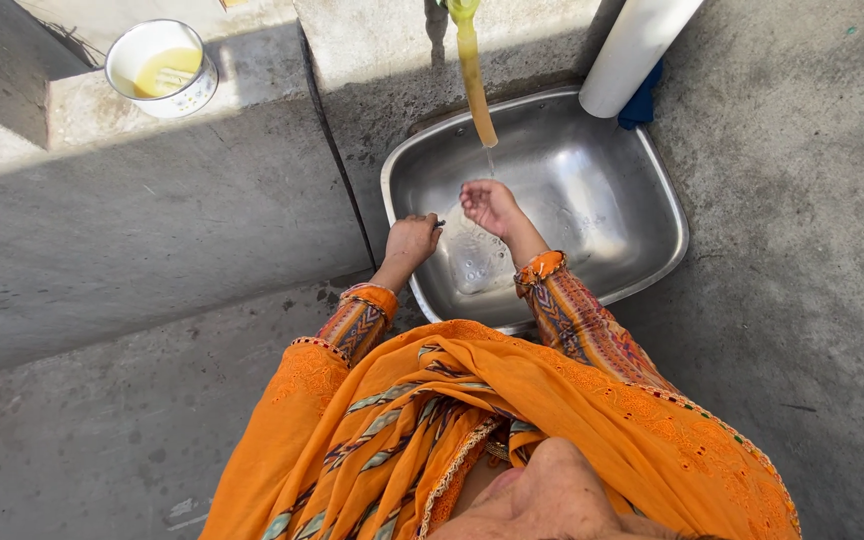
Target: Washing hands and feet in a sink using running water and a cup.
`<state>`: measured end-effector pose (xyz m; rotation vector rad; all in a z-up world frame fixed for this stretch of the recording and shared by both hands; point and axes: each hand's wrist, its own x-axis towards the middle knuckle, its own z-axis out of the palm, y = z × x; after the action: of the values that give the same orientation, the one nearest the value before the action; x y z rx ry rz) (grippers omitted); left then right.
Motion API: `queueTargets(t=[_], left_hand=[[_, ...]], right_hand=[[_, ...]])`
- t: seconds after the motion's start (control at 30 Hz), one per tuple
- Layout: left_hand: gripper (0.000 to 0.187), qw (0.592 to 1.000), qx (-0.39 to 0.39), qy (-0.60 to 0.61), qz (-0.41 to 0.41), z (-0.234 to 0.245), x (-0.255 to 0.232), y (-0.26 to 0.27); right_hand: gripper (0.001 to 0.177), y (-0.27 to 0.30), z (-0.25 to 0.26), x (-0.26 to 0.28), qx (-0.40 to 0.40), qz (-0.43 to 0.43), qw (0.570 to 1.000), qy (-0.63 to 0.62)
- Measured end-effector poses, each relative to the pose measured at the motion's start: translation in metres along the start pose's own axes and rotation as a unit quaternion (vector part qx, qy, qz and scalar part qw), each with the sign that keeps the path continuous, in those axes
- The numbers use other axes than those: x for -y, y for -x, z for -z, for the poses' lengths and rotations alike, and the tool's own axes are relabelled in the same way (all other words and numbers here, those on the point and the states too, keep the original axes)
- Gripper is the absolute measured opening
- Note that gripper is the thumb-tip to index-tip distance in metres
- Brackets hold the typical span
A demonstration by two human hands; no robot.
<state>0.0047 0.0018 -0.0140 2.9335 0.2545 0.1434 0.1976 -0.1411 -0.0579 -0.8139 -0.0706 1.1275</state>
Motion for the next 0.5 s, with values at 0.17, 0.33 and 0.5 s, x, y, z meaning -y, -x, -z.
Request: queueTargets(t=[0.17, 0.33, 0.5], left_hand=[[0.027, 1.000, -0.016, 0.001, 0.001, -0.004, 0.001, -0.001], [0.030, 0.999, 0.031, -0.011, 0.015, 0.005, -0.006, -0.007], [0.037, 0.965, 0.153, 0.190, 0.097, 0.006, -0.024, -0.044]], right_hand=[[0.033, 0.061, -0.008, -0.009, 0.137, -0.212, 0.814, 0.523], [0.034, 0.066, 0.047, -0.021, -0.028, -0.078, 0.677, 0.731], [0.031, 0.079, 0.048, -0.042, -0.167, 0.035, 0.757, 0.631]])
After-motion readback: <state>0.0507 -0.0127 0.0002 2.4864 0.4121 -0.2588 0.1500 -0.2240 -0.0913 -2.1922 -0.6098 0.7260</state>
